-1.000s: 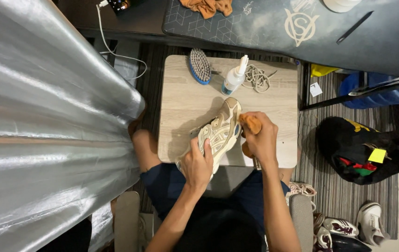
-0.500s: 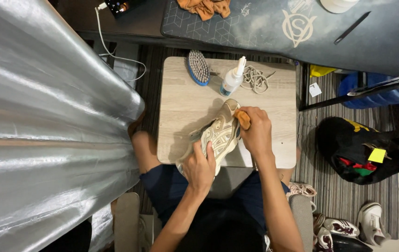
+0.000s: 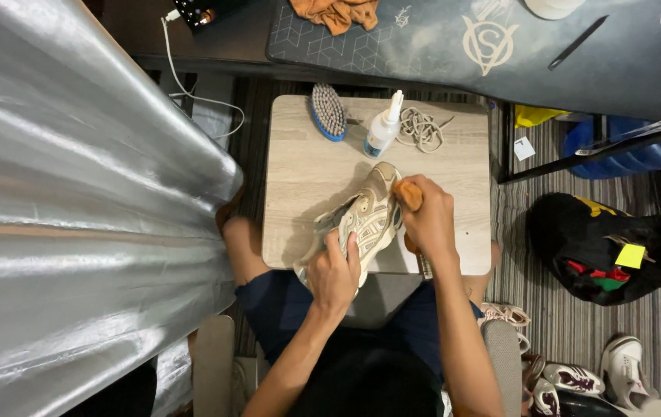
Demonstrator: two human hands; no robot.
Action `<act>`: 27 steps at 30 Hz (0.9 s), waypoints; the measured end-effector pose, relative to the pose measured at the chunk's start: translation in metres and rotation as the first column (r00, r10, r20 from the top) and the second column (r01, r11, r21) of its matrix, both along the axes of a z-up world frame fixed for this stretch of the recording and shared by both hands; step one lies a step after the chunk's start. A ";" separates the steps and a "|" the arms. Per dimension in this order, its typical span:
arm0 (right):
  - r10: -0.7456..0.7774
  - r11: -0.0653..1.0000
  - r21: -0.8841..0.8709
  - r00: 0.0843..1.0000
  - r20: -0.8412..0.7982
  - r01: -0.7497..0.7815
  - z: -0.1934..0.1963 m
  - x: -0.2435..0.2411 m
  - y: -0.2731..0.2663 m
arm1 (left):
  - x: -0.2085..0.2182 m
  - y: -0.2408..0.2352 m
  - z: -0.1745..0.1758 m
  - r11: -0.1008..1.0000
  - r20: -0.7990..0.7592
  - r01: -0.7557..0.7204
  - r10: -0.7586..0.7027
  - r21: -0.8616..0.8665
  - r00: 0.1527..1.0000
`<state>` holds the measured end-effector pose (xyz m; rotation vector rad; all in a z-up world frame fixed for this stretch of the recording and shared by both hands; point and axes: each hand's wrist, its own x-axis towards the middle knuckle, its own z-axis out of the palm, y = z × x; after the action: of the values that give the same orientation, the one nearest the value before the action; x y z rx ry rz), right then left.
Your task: The person cleans a single white sneaker using a cloth, a spray bottle, and a brush. They wipe the shoe, spray it with cleaner, and scrub various parts including the sole and upper. The person repeats these steps multiple times on different areas of the shoe.
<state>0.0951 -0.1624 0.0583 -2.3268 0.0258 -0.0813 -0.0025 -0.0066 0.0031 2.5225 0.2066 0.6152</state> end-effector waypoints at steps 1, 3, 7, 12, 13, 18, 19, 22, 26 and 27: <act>0.001 1.000 0.000 1.000 0.005 -0.001 -0.002 0.006 -0.001 | -0.001 0.000 0.001 1.000 0.005 -0.001 0.001 0.000 1.000; -0.053 0.999 0.011 0.997 -0.059 0.053 -0.004 0.019 -0.004 | -0.001 -0.001 0.005 1.000 -0.001 0.025 -0.025 -0.007 1.000; -0.088 0.995 0.039 0.994 -0.072 0.091 -0.025 0.045 -0.007 | 0.000 -0.001 0.001 1.000 -0.003 0.011 -0.011 -0.026 1.000; -0.176 0.980 0.064 0.972 -0.156 0.188 -0.039 0.070 -0.008 | 0.000 0.000 0.003 0.999 0.001 0.026 -0.026 -0.034 1.000; -0.178 0.980 0.065 0.971 -0.157 0.190 -0.040 0.069 -0.008 | -0.001 -0.002 0.004 0.999 0.001 0.028 -0.028 -0.032 1.000; -0.211 0.963 0.135 0.965 -0.155 0.233 -0.031 0.066 -0.001 | -0.003 -0.003 0.017 0.999 0.020 0.041 -0.041 0.006 0.999; -0.214 0.962 0.136 0.964 -0.156 0.235 -0.035 0.065 -0.003 | -0.003 -0.005 0.015 0.999 0.020 0.043 -0.043 0.008 0.999; -0.204 0.956 0.176 0.961 -0.186 0.237 -0.053 0.065 -0.011 | -0.004 -0.008 0.010 0.997 0.044 0.026 -0.030 0.073 0.999; -0.209 0.901 0.356 0.967 -0.144 0.248 -0.059 0.062 -0.013 | -0.006 -0.010 0.011 0.996 -0.017 0.035 -0.034 0.078 0.999; -0.190 0.891 0.401 0.977 -0.102 0.215 -0.052 0.061 -0.011 | -0.005 -0.011 0.013 0.997 -0.032 0.040 -0.038 0.071 0.999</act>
<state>0.1559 -0.1736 0.0062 -1.8965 0.2909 -0.0994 -0.0077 -0.0180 0.0157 2.5996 0.1490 0.5787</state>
